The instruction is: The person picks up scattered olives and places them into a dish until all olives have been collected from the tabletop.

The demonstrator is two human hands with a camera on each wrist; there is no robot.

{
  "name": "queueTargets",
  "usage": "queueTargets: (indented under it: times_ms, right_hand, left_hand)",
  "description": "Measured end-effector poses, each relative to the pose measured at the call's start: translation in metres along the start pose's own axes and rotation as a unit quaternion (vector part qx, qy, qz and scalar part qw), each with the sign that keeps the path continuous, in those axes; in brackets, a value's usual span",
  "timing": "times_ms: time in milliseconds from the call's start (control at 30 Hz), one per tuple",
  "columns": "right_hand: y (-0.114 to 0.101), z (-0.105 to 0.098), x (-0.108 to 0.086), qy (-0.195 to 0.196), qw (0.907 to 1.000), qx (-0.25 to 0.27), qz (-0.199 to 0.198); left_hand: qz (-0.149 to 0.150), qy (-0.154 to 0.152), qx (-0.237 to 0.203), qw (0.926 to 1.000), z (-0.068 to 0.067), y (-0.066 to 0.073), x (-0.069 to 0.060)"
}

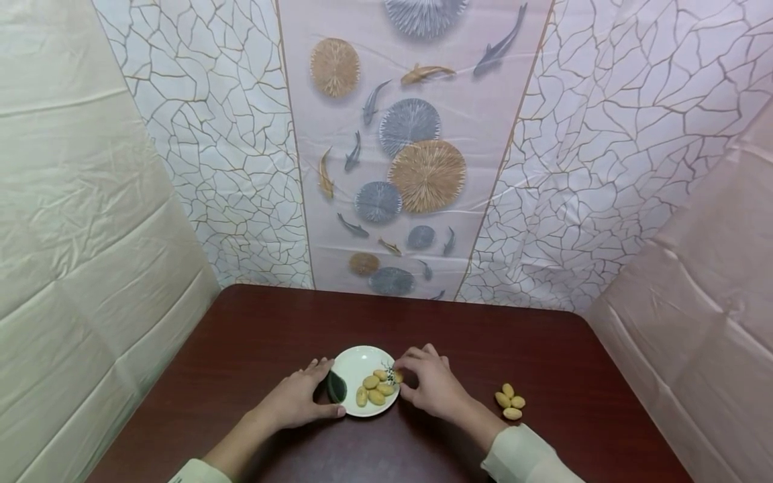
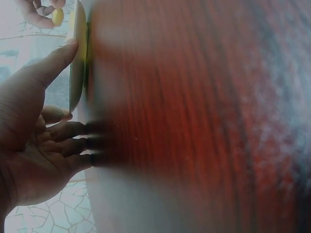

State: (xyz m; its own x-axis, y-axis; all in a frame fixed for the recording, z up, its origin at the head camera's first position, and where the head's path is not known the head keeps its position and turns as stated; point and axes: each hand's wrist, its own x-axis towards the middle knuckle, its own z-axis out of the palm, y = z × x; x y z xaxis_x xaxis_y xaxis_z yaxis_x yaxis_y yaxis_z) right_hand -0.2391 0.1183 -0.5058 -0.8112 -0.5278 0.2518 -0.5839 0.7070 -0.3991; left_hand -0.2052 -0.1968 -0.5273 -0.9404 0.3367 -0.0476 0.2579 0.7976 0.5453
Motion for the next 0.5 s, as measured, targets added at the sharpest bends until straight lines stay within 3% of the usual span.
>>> queueTargets:
  times_ms: [500]
  right_hand:
    - [-0.0048, 0.0049, 0.004, -0.008, 1.0, 0.0, -0.002]
  left_hand:
    - [-0.008, 0.0, 0.0, 1.0, 0.0009, -0.0001, -0.0006]
